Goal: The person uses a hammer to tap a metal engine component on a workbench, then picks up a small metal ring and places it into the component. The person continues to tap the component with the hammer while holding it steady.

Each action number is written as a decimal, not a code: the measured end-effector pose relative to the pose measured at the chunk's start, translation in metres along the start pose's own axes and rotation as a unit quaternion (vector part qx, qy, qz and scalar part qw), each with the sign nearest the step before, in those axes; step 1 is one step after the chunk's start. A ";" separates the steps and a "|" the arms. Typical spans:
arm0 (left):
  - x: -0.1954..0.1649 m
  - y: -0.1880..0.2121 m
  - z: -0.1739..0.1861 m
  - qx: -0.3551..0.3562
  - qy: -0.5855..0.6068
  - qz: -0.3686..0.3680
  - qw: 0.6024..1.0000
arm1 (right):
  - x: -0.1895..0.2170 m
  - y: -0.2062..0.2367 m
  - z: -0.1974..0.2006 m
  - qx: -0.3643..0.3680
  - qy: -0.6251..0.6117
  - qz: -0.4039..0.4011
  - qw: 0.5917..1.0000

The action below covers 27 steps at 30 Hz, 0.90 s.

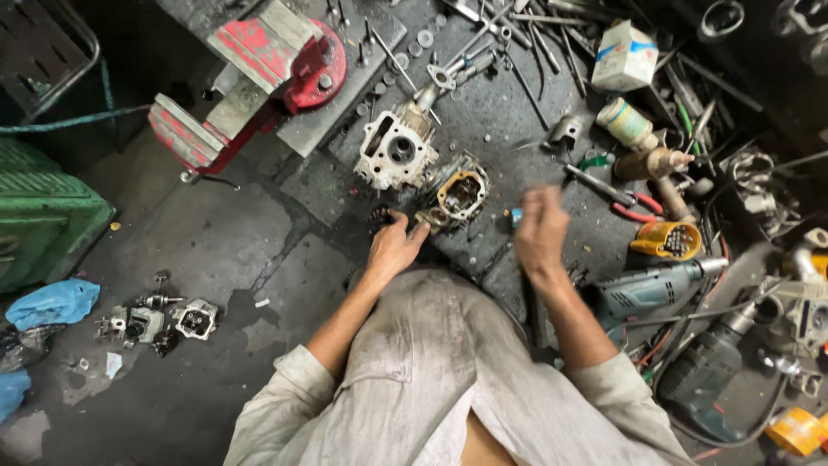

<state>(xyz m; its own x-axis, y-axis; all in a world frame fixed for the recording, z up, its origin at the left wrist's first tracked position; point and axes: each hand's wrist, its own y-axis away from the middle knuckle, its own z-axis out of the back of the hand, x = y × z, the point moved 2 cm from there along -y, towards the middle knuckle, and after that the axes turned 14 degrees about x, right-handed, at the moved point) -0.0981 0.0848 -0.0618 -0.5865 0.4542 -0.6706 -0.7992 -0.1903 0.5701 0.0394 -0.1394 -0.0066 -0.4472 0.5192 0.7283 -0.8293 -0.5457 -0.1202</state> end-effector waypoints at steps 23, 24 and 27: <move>-0.006 -0.003 -0.005 0.008 -0.022 0.001 1.000 | -0.006 -0.013 0.010 0.101 0.076 0.003 0.992; -0.006 -0.003 -0.005 0.004 -0.015 0.007 1.000 | -0.008 -0.011 0.015 0.039 0.019 0.025 0.999; -0.006 -0.004 -0.007 0.003 0.001 0.016 1.000 | -0.005 -0.004 0.026 -0.169 -0.105 0.191 0.961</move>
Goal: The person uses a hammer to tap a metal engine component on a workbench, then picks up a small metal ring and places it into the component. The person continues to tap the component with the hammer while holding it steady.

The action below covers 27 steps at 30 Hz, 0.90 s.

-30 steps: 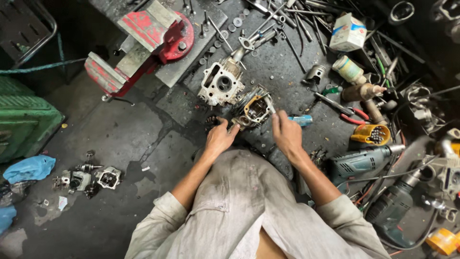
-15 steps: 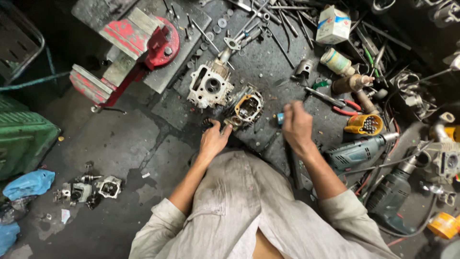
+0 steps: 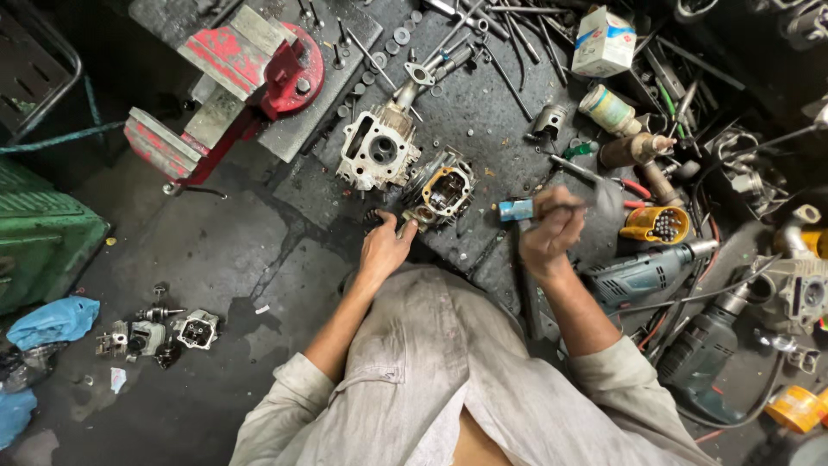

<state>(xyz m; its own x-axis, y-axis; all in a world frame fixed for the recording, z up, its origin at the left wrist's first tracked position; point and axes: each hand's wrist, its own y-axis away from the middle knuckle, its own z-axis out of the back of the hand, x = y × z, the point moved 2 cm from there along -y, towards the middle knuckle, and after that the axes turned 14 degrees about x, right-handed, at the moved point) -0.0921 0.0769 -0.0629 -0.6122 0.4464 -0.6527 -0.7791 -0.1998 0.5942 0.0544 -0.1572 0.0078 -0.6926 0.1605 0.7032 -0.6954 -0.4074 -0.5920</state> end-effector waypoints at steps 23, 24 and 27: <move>-0.002 0.003 0.004 -0.017 -0.004 -0.015 1.000 | 0.012 0.004 -0.017 0.112 -0.054 -0.230 0.965; -0.001 0.002 0.003 -0.020 -0.002 -0.016 1.000 | 0.012 0.003 -0.015 0.026 -0.108 -0.190 0.975; 0.001 0.003 0.003 -0.016 -0.003 -0.017 1.000 | 0.013 0.003 -0.032 0.339 0.247 -0.052 0.906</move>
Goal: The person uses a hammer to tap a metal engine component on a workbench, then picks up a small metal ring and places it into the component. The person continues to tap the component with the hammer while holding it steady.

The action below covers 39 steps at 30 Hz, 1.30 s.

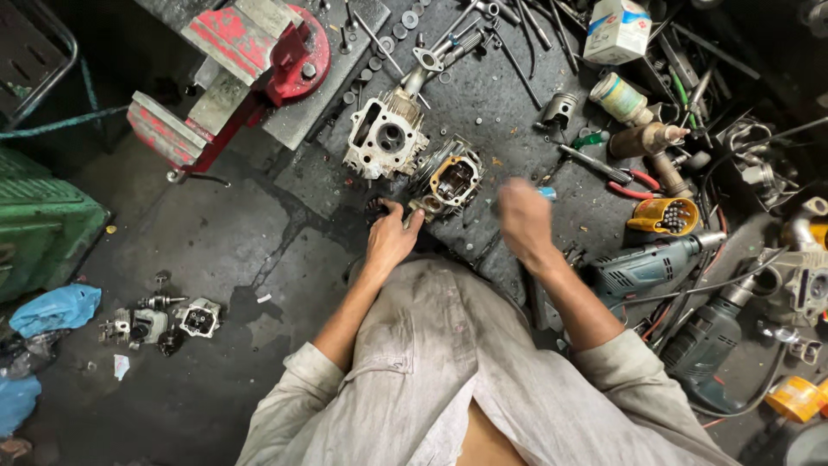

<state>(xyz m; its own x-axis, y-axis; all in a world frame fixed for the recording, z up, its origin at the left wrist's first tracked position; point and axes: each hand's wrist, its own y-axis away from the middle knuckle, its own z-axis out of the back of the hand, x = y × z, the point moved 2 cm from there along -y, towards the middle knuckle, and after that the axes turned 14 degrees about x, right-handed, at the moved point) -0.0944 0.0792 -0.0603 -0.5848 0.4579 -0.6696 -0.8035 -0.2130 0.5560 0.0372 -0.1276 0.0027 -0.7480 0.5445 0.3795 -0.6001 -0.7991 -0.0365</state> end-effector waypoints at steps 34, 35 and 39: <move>-0.006 0.002 0.000 -0.001 -0.018 -0.014 1.000 | -0.009 0.001 0.008 -0.168 -0.360 -0.043 0.917; -0.006 0.002 0.001 -0.001 -0.021 -0.013 1.000 | -0.005 -0.003 0.005 -0.062 -0.273 -0.056 0.958; -0.005 0.003 0.002 0.021 -0.031 -0.008 0.999 | 0.005 -0.008 0.002 0.206 0.060 -0.164 0.963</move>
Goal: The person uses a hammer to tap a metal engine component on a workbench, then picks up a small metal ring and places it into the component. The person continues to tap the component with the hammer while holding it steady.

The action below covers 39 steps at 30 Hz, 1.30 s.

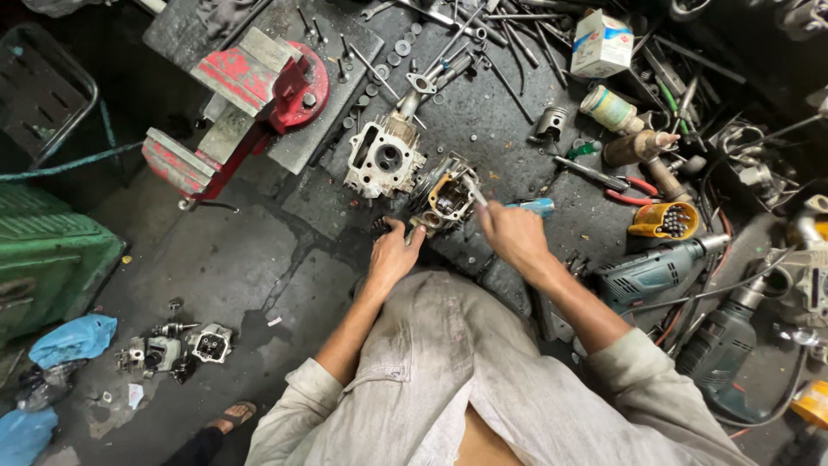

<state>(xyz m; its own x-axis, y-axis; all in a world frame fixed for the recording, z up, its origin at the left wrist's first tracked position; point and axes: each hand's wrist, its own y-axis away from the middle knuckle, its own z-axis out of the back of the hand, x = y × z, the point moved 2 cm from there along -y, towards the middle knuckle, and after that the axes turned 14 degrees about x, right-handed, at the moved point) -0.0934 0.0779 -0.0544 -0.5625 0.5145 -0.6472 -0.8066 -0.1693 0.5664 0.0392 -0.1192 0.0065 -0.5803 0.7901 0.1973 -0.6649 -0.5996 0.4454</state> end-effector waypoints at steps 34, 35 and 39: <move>0.004 -0.005 -0.001 -0.014 0.002 -0.019 1.000 | -0.001 -0.002 -0.015 -0.141 -0.087 0.113 0.980; 0.004 -0.006 -0.001 -0.014 0.000 -0.020 1.000 | -0.001 -0.003 -0.015 -0.064 -0.078 0.032 0.994; 0.008 -0.004 -0.003 0.001 0.013 0.002 1.000 | -0.016 0.009 0.008 -0.304 -0.228 0.091 0.920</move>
<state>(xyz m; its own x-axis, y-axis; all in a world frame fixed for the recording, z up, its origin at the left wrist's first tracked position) -0.0949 0.0802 -0.0631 -0.5700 0.4917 -0.6583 -0.8042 -0.1693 0.5698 0.0460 -0.1358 0.0146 -0.5432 0.5576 0.6277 -0.7967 -0.5782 -0.1758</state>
